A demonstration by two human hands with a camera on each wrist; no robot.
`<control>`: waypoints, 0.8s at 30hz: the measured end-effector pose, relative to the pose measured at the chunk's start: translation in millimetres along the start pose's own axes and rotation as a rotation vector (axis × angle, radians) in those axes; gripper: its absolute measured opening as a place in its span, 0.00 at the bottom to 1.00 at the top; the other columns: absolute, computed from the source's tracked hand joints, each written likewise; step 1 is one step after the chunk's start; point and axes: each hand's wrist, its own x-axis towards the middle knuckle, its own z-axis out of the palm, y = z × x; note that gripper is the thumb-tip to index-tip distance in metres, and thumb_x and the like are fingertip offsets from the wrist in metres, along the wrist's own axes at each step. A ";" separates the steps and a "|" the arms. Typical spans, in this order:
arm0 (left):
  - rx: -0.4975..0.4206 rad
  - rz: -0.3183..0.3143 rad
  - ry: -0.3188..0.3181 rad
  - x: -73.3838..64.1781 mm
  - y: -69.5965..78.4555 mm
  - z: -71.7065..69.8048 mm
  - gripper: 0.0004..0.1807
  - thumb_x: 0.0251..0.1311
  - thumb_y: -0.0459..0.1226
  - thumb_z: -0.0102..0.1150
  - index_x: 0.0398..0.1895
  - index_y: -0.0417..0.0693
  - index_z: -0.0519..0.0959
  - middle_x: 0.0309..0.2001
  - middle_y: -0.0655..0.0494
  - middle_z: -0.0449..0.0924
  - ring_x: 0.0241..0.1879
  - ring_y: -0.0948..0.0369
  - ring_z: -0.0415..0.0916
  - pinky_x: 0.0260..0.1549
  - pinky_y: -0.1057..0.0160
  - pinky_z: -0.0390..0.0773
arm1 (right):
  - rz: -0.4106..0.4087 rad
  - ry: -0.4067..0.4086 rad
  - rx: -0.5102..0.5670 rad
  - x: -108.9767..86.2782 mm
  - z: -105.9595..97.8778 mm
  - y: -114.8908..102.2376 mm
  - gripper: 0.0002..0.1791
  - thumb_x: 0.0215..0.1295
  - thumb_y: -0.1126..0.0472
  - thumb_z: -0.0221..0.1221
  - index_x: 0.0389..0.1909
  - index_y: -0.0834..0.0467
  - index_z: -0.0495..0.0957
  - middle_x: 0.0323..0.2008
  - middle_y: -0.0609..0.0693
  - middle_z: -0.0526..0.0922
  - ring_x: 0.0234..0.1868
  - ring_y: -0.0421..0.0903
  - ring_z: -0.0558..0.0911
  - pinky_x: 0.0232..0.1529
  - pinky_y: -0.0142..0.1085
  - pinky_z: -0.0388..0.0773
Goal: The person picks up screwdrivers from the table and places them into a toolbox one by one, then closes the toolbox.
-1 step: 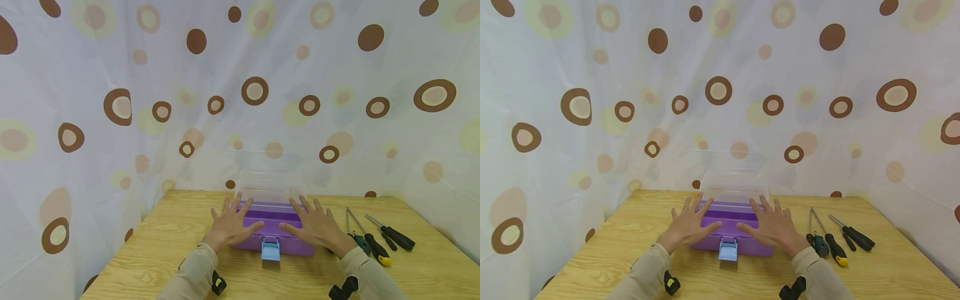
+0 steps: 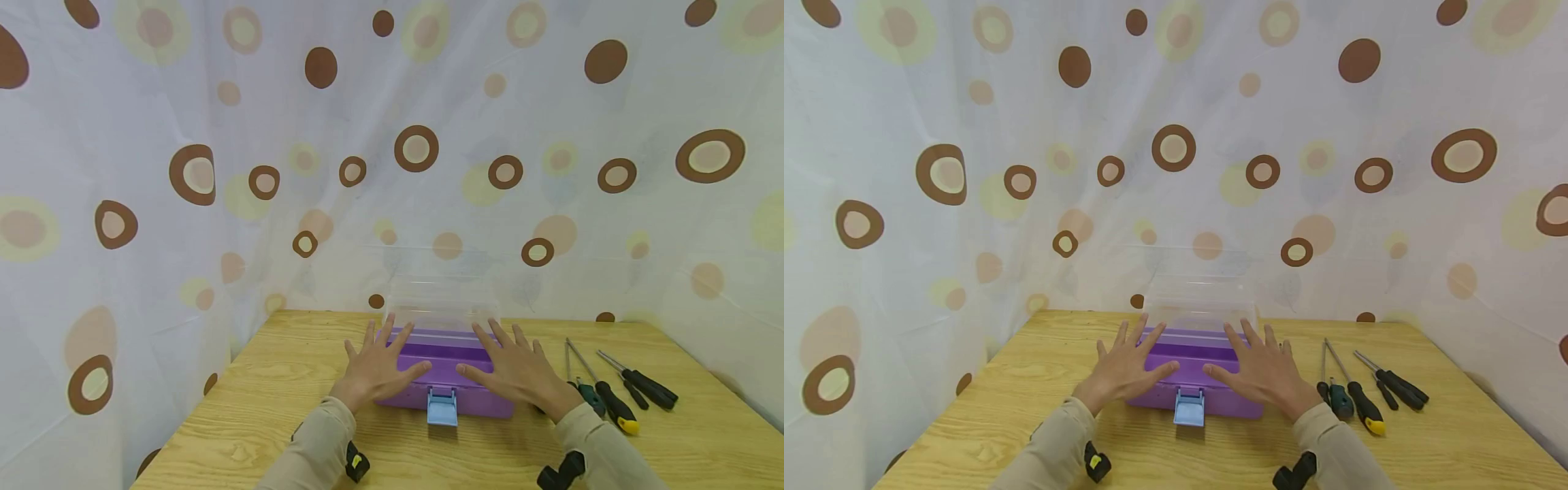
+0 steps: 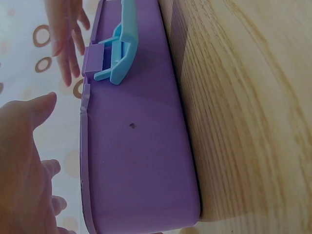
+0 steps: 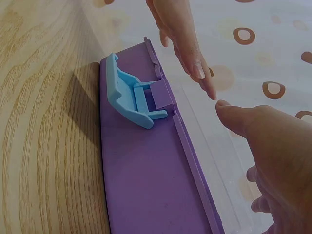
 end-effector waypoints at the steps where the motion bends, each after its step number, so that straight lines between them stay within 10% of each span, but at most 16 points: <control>1: 0.001 -0.001 -0.001 -0.1 0.0 -0.4 0.49 0.64 0.76 0.37 0.84 0.67 0.51 0.84 0.53 0.35 0.79 0.37 0.34 0.60 0.16 0.41 | -0.002 0.000 0.001 0.0 0.0 0.0 0.53 0.68 0.23 0.47 0.82 0.55 0.56 0.78 0.67 0.56 0.73 0.80 0.52 0.59 0.82 0.51; 24: -0.033 -0.015 -0.021 -0.4 -2.1 -2.9 0.49 0.65 0.75 0.38 0.84 0.64 0.51 0.84 0.48 0.36 0.79 0.38 0.35 0.61 0.17 0.43 | -0.019 0.014 0.009 -1.0 -1.0 -1.3 0.51 0.69 0.25 0.49 0.80 0.57 0.59 0.76 0.68 0.60 0.71 0.80 0.57 0.58 0.80 0.57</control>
